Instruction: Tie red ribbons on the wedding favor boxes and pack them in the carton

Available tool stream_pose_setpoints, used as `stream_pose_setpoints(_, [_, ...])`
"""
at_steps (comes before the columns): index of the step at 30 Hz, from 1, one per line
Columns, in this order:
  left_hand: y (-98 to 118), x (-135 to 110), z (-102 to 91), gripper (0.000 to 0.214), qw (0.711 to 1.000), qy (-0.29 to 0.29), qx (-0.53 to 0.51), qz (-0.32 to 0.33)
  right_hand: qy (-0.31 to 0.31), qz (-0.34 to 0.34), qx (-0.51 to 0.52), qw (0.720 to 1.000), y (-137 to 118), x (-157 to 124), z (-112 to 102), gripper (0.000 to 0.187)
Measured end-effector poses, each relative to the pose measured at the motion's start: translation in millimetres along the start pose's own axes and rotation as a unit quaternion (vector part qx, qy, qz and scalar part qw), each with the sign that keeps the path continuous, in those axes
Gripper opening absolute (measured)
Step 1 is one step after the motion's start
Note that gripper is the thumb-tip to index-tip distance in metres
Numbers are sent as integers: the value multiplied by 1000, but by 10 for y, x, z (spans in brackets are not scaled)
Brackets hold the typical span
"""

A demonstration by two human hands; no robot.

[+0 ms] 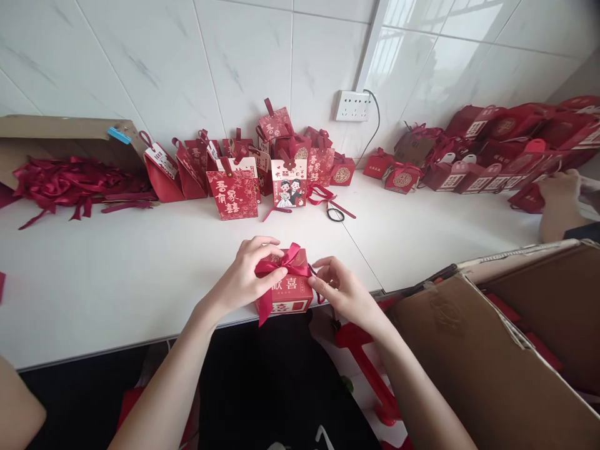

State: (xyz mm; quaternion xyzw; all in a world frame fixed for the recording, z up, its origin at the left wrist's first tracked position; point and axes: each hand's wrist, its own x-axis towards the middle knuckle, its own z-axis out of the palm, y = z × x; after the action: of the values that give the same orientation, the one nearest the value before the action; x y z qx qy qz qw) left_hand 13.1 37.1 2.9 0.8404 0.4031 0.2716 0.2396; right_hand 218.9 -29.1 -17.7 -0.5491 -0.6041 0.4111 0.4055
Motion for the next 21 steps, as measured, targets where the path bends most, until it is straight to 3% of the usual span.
stream_pose_setpoints(5, [-17,20,-32,19,999,-37,-20,33,-30,2,-20,999,7,37,-24,26])
stream_pose_setpoints(11, [-22,32,72,21,994,-41,-99,25,-23,-2,-93,995,-227,-157,53,33])
stream_pose_setpoints(15, [25,24,149,22,996,-29,-85,7,37,-78,-281,956,-325,-386,180,27])
stream_pose_setpoints(17, [46,17,159,23,996,-31,-77,8,7,-111,-334,936,-352,-477,166,28])
stream_pose_setpoints(19, [57,14,153,24,996,-35,-76,14,-55,-114,-292,948,-367,-511,78,33])
stream_pose_setpoints(21, [61,16,141,24,996,-39,-79,17,-32,-77,-216,973,-359,-461,-39,40])
